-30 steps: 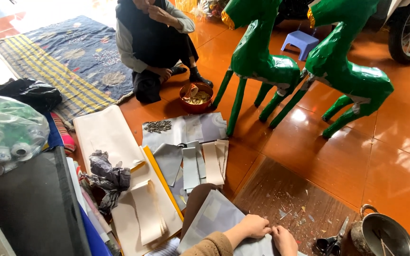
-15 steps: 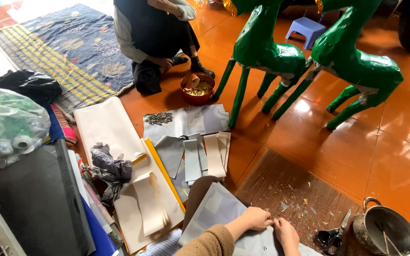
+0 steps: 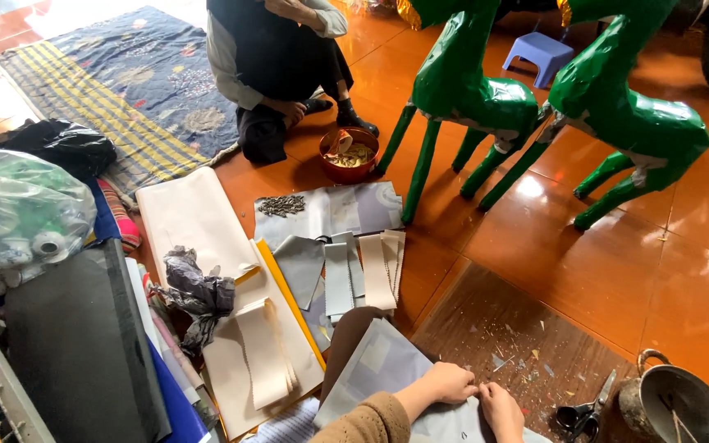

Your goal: Decorating a surface by manually attaching small metal pieces

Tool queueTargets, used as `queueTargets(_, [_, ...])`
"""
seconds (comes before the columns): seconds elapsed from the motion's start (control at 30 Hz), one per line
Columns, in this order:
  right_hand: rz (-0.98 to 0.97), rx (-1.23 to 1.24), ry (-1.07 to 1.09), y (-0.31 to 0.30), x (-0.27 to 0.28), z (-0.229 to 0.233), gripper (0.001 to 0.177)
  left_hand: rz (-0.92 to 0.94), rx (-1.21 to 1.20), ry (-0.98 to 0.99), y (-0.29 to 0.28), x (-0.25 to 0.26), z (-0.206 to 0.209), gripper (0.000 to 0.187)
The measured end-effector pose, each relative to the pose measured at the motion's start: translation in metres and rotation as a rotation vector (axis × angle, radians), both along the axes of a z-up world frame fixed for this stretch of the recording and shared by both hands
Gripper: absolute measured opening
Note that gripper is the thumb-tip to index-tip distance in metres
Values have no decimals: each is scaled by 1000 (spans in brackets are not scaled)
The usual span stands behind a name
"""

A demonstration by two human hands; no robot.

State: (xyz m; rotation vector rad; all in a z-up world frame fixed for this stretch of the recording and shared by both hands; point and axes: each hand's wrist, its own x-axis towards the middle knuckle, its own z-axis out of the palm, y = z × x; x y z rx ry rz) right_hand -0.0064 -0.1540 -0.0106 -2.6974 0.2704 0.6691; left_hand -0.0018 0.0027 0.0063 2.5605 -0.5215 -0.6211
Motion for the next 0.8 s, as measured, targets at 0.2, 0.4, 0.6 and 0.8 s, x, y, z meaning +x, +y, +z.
queueTargets(0.2, [-14, -11, 35, 0, 2, 1, 41, -7, -5, -24, 0, 0, 0, 48])
queueTargets(0.4, [-5, -13, 21, -2, 1, -5, 40, -3, -2, -14, -1, 0, -2, 48])
queueTargets(0.6, [-6, -14, 4, -1, 1, -2, 41, -8, 8, 2, 0, 0, 6, 48])
queueTargets(0.8, [-10, -21, 6, -1, 0, -4, 40, -16, 11, 18, 0, -1, 7, 48])
